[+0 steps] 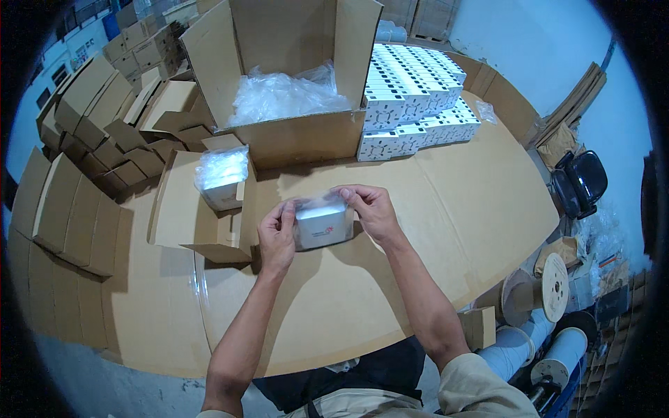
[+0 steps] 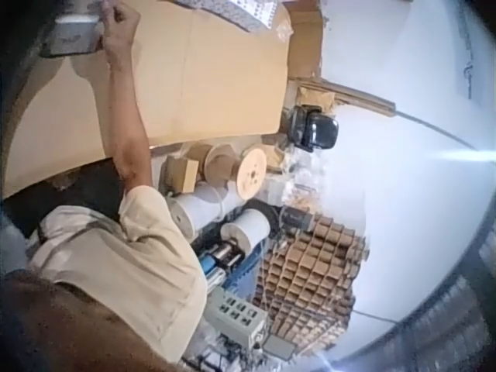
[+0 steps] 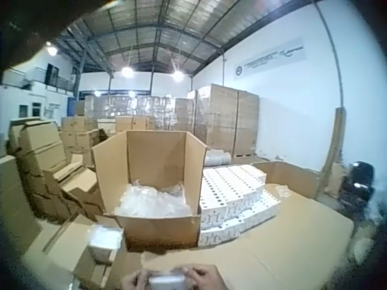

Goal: Packing small white product boxes into individual plastic bags and placing them into larger shipping boxes.

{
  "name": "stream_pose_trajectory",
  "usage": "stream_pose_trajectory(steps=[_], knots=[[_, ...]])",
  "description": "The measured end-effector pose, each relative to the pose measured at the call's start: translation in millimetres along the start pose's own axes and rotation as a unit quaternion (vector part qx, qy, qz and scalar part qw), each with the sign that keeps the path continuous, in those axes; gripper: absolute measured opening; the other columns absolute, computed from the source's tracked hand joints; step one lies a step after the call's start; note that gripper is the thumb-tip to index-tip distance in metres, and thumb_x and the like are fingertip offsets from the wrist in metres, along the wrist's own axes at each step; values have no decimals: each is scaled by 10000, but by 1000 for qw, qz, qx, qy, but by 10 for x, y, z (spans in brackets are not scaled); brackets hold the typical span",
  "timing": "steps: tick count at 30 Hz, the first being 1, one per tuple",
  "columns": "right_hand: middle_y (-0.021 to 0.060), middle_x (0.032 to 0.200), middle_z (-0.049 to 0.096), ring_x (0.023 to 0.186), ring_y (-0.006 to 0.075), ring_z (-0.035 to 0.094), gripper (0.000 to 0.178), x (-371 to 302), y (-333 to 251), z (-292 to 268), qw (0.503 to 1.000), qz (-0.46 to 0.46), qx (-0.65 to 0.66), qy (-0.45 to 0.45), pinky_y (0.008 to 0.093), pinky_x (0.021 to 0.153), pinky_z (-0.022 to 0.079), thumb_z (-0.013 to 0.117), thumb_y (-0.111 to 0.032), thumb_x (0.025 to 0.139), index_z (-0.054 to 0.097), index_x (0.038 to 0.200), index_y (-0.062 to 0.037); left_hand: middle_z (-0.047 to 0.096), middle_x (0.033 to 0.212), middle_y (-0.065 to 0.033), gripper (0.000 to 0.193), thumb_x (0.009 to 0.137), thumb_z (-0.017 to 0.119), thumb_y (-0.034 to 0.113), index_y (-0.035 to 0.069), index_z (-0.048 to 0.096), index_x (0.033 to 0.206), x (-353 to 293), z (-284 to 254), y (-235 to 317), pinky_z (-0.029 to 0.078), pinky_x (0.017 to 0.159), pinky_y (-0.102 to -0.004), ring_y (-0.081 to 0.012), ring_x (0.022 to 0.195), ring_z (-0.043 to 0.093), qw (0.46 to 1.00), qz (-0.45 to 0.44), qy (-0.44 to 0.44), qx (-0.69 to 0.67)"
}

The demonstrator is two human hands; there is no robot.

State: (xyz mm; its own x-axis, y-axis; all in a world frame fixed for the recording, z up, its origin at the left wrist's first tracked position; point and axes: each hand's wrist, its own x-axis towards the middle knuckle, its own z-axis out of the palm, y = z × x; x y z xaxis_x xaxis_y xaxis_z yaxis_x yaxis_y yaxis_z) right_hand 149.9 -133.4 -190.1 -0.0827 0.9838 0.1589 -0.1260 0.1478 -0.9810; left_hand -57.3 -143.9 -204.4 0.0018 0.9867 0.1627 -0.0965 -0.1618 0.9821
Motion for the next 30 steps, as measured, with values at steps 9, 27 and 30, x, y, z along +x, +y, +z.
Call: stream_pose_trajectory(steps=[9, 27, 30], knots=[[94, 1138, 734, 1041, 140, 653, 277, 7, -58, 51, 997, -33, 58, -28, 312, 951, 509, 652, -155, 990, 709, 1202, 13, 690, 1178, -95, 316, 1037, 591, 246, -8, 638, 1221, 53, 18, 21, 482, 996, -330, -165, 1104, 623, 993, 32, -47, -103], [75, 1076, 738, 961, 117, 653, 242, -30, -116, -52, 994, 14, -66, -84, 286, 871, 534, 753, -41, 872, 748, 1110, -3, 695, 1109, -68, 175, 922, 739, 83, 18, 694, 1078, 27, -15, -30, 497, 900, -304, -139, 1011, 625, 995, 9, -89, -51], [88, 1091, 740, 953, 122, 655, 203, -23, -134, -88, 995, -2, -56, -88, 287, 874, 534, 745, -31, 870, 756, 1068, 15, 711, 1065, -46, 112, 933, 736, 108, 15, 718, 992, 45, 0, -33, 500, 775, -253, -94, 849, 617, 994, 54, -80, -51]])
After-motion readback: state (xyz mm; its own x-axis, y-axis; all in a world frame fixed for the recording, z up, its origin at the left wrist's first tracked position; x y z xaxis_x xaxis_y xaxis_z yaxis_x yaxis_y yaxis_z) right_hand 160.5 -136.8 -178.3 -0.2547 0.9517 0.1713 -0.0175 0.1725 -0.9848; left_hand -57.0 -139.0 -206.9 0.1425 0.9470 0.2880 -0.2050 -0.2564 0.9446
